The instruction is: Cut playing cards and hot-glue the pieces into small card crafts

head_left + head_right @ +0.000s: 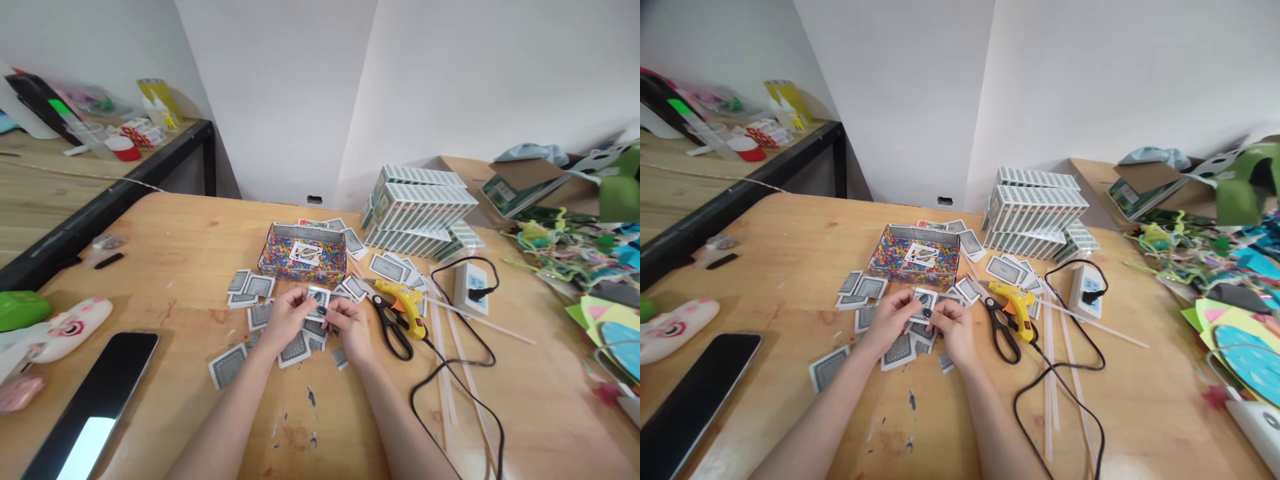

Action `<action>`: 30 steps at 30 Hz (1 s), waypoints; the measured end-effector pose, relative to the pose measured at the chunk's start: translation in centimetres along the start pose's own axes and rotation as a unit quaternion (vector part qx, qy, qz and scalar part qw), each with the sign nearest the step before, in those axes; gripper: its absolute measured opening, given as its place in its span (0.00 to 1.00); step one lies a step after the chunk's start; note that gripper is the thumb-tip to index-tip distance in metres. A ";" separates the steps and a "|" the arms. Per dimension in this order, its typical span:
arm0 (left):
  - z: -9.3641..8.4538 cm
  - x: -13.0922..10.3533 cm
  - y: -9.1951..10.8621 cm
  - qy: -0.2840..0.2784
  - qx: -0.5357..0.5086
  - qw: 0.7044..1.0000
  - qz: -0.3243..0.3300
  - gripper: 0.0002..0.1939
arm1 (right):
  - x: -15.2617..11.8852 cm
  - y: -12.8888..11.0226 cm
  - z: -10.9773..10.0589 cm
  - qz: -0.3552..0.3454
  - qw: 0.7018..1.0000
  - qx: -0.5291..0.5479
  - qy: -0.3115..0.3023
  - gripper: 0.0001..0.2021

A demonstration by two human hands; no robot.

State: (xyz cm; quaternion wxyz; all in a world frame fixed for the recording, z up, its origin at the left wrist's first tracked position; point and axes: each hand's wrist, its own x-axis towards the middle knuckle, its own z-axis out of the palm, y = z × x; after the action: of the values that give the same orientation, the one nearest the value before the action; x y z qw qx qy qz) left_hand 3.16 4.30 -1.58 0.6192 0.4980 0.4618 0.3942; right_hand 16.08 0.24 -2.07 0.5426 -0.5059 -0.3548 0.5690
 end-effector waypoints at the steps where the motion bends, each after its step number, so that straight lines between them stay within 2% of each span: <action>1: 0.0 0.0 0.0 0.000 -0.002 1.000 -0.001 0.13 | 0.0 0.0 0.0 0.001 1.000 0.003 0.000 0.06; 9: 0.1 -0.1 0.4 0.000 -0.046 0.999 -0.022 0.14 | 0.0 0.1 -0.1 -0.009 1.000 0.002 0.000 0.05; 22: 0.2 -0.1 0.3 0.029 -0.051 0.998 -0.039 0.17 | 0.1 0.4 -0.3 -0.015 1.000 -0.011 -0.002 0.05; 26: 0.4 0.0 -0.1 0.043 -0.013 0.999 -0.003 0.17 | 0.1 0.3 -0.2 -0.017 1.000 -0.016 0.004 0.04; 30: 0.7 -0.1 -0.5 0.090 0.072 0.992 0.056 0.17 | 0.1 0.3 -0.2 -0.017 1.000 -0.024 0.001 0.05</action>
State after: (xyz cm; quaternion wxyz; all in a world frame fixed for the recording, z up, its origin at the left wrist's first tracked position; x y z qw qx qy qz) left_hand 3.77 3.92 -1.98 0.5147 0.5286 0.5145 0.4371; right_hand 16.19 0.32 -2.37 0.5401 -0.5133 -0.3764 0.5506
